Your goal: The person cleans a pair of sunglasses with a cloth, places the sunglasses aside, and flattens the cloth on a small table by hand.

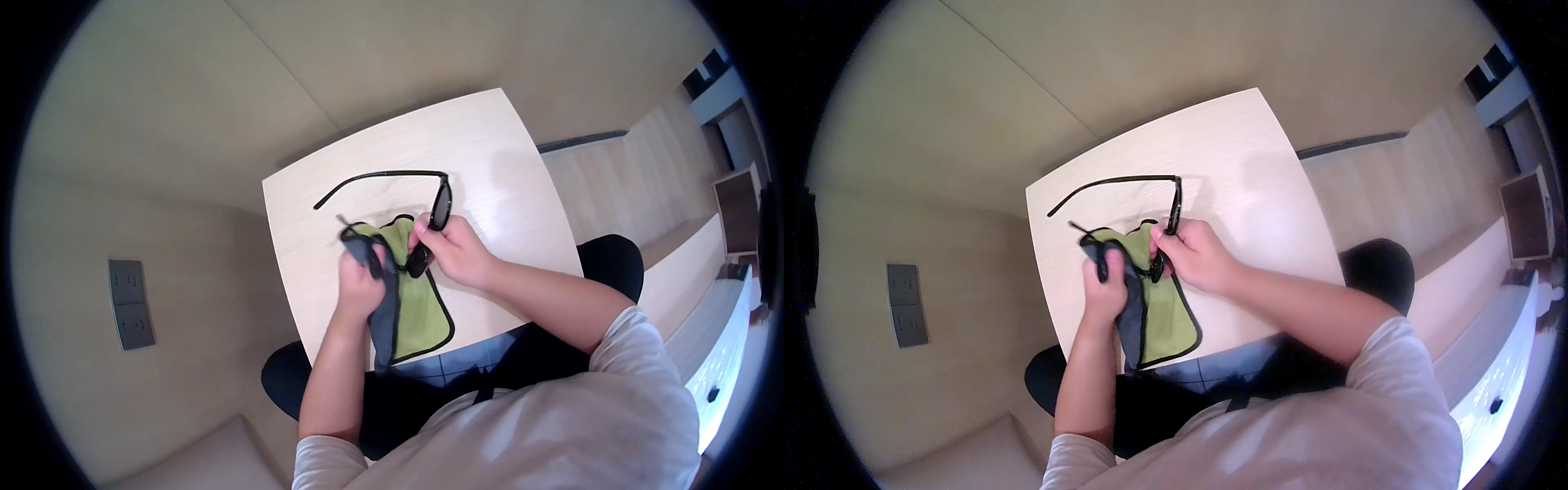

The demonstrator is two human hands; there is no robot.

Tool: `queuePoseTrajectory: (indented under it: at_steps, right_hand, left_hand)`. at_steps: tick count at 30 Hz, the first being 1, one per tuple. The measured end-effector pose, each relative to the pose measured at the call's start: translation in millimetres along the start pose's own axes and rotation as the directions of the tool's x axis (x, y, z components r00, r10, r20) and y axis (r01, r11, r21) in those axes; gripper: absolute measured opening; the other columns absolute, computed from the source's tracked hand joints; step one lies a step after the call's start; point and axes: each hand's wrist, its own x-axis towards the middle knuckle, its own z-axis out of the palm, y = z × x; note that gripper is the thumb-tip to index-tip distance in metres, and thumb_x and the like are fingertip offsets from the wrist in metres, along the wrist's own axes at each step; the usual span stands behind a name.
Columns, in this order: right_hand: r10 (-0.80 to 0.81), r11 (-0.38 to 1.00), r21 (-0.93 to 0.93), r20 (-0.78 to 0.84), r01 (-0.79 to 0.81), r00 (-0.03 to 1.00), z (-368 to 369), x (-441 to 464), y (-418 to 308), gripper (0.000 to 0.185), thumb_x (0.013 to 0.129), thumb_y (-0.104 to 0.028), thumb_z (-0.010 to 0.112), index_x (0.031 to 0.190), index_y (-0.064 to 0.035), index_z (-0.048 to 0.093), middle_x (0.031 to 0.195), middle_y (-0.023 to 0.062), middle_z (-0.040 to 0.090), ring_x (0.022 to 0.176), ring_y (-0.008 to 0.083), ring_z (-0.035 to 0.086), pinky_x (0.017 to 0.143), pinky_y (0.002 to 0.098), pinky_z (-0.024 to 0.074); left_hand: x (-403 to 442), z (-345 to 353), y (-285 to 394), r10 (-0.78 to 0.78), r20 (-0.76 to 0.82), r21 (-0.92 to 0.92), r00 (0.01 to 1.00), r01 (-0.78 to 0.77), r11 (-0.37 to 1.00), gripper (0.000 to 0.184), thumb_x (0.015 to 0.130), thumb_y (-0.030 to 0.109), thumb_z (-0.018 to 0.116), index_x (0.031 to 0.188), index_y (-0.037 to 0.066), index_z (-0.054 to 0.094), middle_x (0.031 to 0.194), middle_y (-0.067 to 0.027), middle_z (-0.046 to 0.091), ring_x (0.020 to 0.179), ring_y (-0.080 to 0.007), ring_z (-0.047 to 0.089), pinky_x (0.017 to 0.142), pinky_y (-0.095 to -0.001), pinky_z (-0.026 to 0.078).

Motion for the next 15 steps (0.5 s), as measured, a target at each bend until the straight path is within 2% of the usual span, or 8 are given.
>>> queuePoseTrajectory:
  at_steps: [1,2,3,7,10,12,13,15]
  right_hand:
    - [-0.004,1.0,0.001,-0.008,0.004,1.0,-1.6,0.8,1.8,0.031,0.106,-0.025,0.047,0.091,-0.0021,0.061,0.077,0.0032,0.062,0.067,0.0088,0.058,0.061,0.0247,0.0474]
    - [-0.03,1.0,-0.004,-0.05,0.03,0.998,-4.0,2.0,2.9,0.032,0.106,-0.025,0.047,0.089,-0.0018,0.061,0.077,0.0035,0.061,0.068,0.0102,0.059,0.06,0.0258,0.0479]
    - [-0.056,0.998,-0.011,-0.092,0.055,0.994,-6.3,3.3,4.3,0.033,0.106,-0.024,0.047,0.087,-0.0014,0.06,0.078,0.0038,0.061,0.069,0.0115,0.06,0.06,0.0269,0.0484]
    - [-0.195,0.976,0.085,-0.092,0.203,0.977,-5.7,4.4,10.8,0.031,0.106,-0.026,0.048,0.09,-0.0017,0.06,0.079,0.0027,0.06,0.073,0.0107,0.059,0.062,0.0274,0.049]
    - [-0.072,0.98,0.185,-0.013,0.073,0.997,-4.9,2.3,-0.2,0.03,0.106,-0.027,0.049,0.093,-0.0017,0.059,0.081,0.0038,0.061,0.069,0.0106,0.059,0.061,0.0276,0.0491]
    - [0.132,0.975,0.178,0.009,-0.131,0.991,-2.6,3.6,-8.7,0.032,0.105,-0.027,0.05,0.088,-0.0026,0.061,0.075,0.0036,0.062,0.061,0.0104,0.058,0.056,0.0285,0.0487]
    - [0.134,0.975,0.176,0.015,-0.134,0.991,-1.9,3.8,-7.4,0.032,0.105,-0.027,0.05,0.088,-0.0026,0.061,0.075,0.0036,0.062,0.061,0.0104,0.058,0.056,0.0285,0.0487]
    - [0.166,0.986,-0.014,0.037,-0.166,0.985,-0.7,2.8,-3.5,0.026,0.101,-0.018,0.052,0.082,-0.0021,0.061,0.066,0.0008,0.055,0.056,0.0084,0.049,0.052,0.0271,0.0405]
  left_hand:
    - [0.0,4.0,3.2,0.025,0.085,0.079,0.996,-0.032,0.996,0.01,0.094,0.007,0.059,0.098,0.0,0.065,0.086,-0.0077,0.066,0.076,-0.0153,0.061,0.068,-0.0303,0.048]
    - [2.4,10.8,7.8,0.15,0.172,0.017,0.974,-0.156,0.988,0.011,0.091,0.006,0.061,0.099,-0.001,0.065,0.087,-0.0102,0.067,0.076,-0.0183,0.063,0.069,-0.032,0.049]
    - [3.0,10.9,6.7,0.154,0.188,0.112,0.97,-0.177,0.978,0.016,0.09,0.006,0.063,0.103,-0.002,0.065,0.089,-0.0139,0.068,0.078,-0.0245,0.066,0.071,-0.035,0.051]
    - [3.6,12.3,9.5,0.188,0.195,0.146,0.962,-0.218,0.965,0.015,0.09,0.005,0.063,0.103,-0.002,0.065,0.089,-0.0158,0.067,0.078,-0.0278,0.066,0.07,-0.0354,0.051]
    - [3.6,14.1,12.7,0.191,0.18,0.168,0.965,-0.221,0.961,0.014,0.094,0.006,0.059,0.103,-0.003,0.065,0.09,-0.0144,0.068,0.079,-0.0248,0.066,0.072,-0.035,0.052]
    - [0.8,16.4,19.1,0.064,0.152,0.013,0.986,-0.067,0.998,0.018,0.099,0.008,0.052,0.105,-0.004,0.065,0.094,-0.0119,0.07,0.081,-0.0207,0.066,0.075,-0.0336,0.052]
    - [0.0,17.1,17.8,0.062,0.146,0.013,0.987,-0.065,0.998,0.018,0.099,0.008,0.052,0.105,-0.004,0.065,0.094,-0.0119,0.07,0.081,-0.0207,0.066,0.075,-0.0336,0.052]
    - [1.1,18.0,13.3,0.051,-0.064,-0.116,0.997,-0.058,0.992,0.024,0.104,0.017,0.047,0.104,-0.001,0.062,0.093,-0.0059,0.067,0.082,-0.0142,0.062,0.076,-0.0301,0.051]
